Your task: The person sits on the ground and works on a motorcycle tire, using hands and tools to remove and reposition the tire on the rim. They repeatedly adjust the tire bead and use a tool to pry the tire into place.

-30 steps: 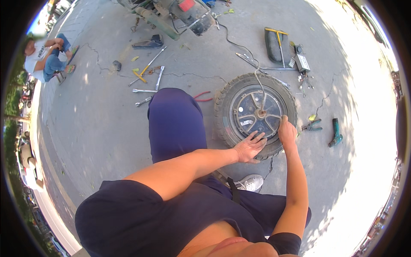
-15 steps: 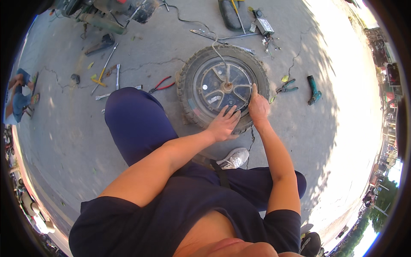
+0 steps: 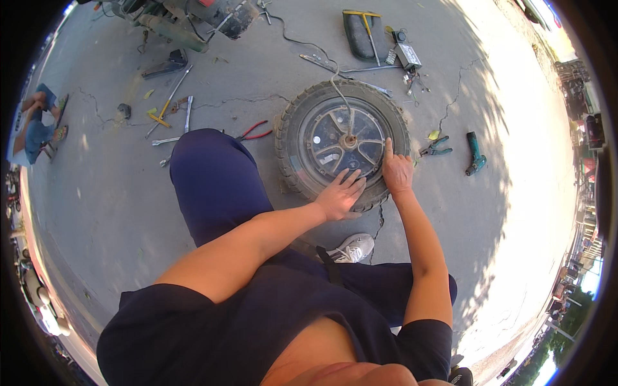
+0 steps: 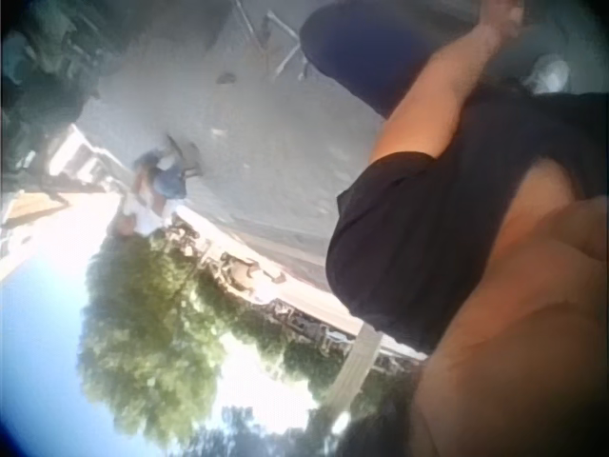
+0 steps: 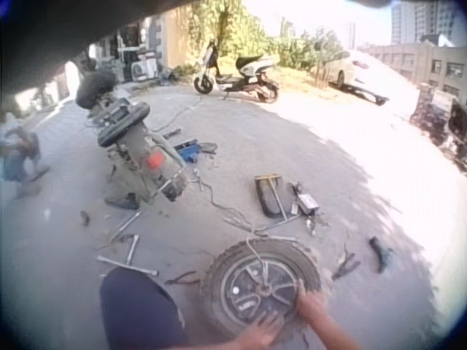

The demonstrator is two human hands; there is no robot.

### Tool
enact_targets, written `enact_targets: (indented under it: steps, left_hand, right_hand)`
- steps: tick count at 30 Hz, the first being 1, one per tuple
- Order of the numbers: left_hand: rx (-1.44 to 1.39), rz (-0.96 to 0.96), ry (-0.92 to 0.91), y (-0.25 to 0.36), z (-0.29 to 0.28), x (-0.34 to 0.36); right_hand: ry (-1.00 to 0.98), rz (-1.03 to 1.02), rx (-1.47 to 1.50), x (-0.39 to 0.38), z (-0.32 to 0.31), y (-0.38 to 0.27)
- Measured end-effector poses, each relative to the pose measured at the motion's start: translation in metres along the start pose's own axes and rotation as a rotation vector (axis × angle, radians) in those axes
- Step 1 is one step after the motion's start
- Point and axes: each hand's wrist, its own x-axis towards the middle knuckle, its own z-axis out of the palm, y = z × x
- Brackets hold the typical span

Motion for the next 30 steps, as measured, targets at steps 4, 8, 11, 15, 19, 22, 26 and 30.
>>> enact_targets:
  steps: [4, 8, 11, 15, 19, 22, 26, 30]
  left_hand:
    - [-0.004, 0.032, -0.023, 0.002, -0.002, -0.005]
    - [-0.058, 0.061, -0.076, 0.002, 0.012, -0.008]
    - [-0.079, 0.028, -0.077, 0.005, 0.008, -0.011]
    - [-0.057, 0.037, -0.049, 0.002, 0.015, -0.008]
    - [-0.029, 0.053, -0.025, -0.001, 0.028, -0.004]
    - [0.012, 0.060, -0.029, -0.001, 0.028, -0.001]
    - [0.018, 0.069, -0.024, 0.000, 0.032, 0.000]
    - [-0.013, 0.056, -0.032, 0.003, 0.031, -0.007]
  right_hand:
    - [0.036, 0.025, 0.026, -0.007, -0.013, -0.002]
    - [0.038, 0.252, 0.059, -0.015, -0.011, -0.008]
    - [0.015, 0.385, 0.162, -0.017, 0.005, -0.008]
    - [-0.174, 0.464, 0.283, -0.012, -0.004, -0.003]
    - [-0.215, 0.422, 0.302, -0.005, -0.023, 0.002]
    - [-0.216, 0.409, 0.315, -0.003, -0.021, 0.007]
    - [-0.143, 0.347, 0.253, -0.009, -0.016, 0.014]
    - [-0.197, 0.118, 0.263, -0.009, 0.005, 0.056]
